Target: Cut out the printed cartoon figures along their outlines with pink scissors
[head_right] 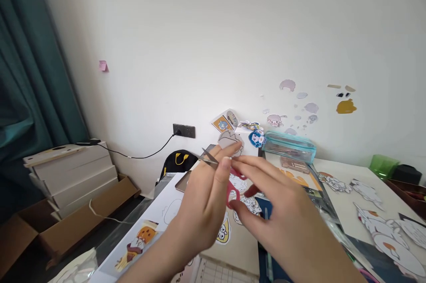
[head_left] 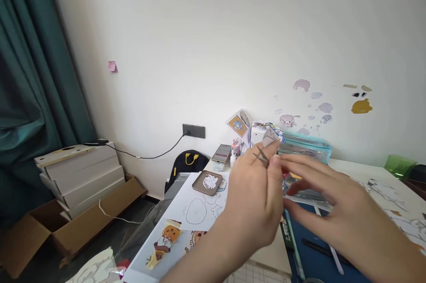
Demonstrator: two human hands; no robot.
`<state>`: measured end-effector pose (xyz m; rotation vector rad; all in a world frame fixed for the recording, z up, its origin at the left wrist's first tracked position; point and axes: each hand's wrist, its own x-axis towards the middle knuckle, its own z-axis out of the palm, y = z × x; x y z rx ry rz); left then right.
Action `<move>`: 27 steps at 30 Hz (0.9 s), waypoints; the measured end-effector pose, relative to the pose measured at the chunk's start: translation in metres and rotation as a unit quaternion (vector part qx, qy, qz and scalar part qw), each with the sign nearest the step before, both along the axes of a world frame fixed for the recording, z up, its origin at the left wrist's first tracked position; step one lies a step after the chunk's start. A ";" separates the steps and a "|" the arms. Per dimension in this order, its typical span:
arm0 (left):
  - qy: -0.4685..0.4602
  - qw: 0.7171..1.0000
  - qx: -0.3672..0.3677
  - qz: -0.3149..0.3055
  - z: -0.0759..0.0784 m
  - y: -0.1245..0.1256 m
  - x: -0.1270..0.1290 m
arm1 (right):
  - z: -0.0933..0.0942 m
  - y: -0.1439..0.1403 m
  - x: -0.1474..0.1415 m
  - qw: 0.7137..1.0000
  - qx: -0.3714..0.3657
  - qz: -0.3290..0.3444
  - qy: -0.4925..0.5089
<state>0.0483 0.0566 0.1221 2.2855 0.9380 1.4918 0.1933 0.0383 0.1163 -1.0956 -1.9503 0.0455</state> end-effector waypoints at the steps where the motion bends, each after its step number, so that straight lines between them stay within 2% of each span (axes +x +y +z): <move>1: -0.021 1.000 -0.009 -0.011 0.002 0.002 -0.004 | 0.003 -0.001 0.006 0.999 -0.008 -0.020 0.032; 3: -0.067 0.997 -0.032 -0.032 0.007 0.003 -0.012 | 0.008 -0.003 0.018 0.992 -0.021 -0.062 0.106; 5: -0.087 0.993 -0.051 -0.065 0.010 0.003 -0.020 | 0.011 -0.002 0.027 0.985 -0.078 -0.034 0.150; 6: -0.078 0.992 -0.054 -0.089 0.012 0.003 -0.023 | 0.011 0.001 0.028 0.975 -0.139 0.025 0.169; 7: -0.060 0.990 -0.058 -0.115 0.012 0.002 -0.026 | 0.010 0.004 0.028 0.953 -0.208 0.107 0.191; 9: -0.033 0.985 -0.064 -0.159 0.014 0.002 -0.031 | 0.005 0.012 0.023 0.874 -0.326 0.267 0.244; 10: -0.025 0.982 -0.067 -0.175 0.014 0.002 -0.032 | 0.001 0.016 0.018 0.830 -0.362 0.327 0.270; 12: -0.009 0.979 -0.068 -0.193 0.016 0.002 -0.034 | -0.006 0.022 0.007 0.791 -0.391 0.384 0.272; 15: 0.022 0.975 -0.046 -0.217 0.018 0.002 -0.035 | -0.012 0.023 -0.009 0.765 -0.403 0.421 0.273; 18: 0.047 0.965 -0.057 -0.252 0.020 0.003 -0.036 | -0.010 0.016 -0.020 0.752 -0.389 0.444 0.292; 20: 0.050 0.962 -0.084 -0.254 0.020 0.004 -0.037 | -0.006 0.007 -0.023 0.749 -0.379 0.450 0.303; 22: 0.016 0.964 -0.092 -0.248 0.020 0.007 -0.037 | 0.000 -0.004 -0.021 0.765 -0.370 0.425 0.312; 23: -0.016 0.967 -0.091 -0.238 0.019 0.008 -0.036 | 0.002 -0.009 -0.018 0.784 -0.357 0.402 0.310; 24: -0.051 0.970 -0.089 -0.222 0.018 0.010 -0.034 | 0.005 -0.015 -0.014 0.802 -0.348 0.366 0.319; 26: -0.097 0.975 -0.103 -0.171 0.016 0.013 -0.029 | 0.009 -0.022 -0.005 0.817 -0.321 0.347 0.330; 27: -0.103 0.977 -0.116 -0.146 0.015 0.015 -0.027 | 0.011 -0.023 0.000 0.838 -0.284 0.317 0.341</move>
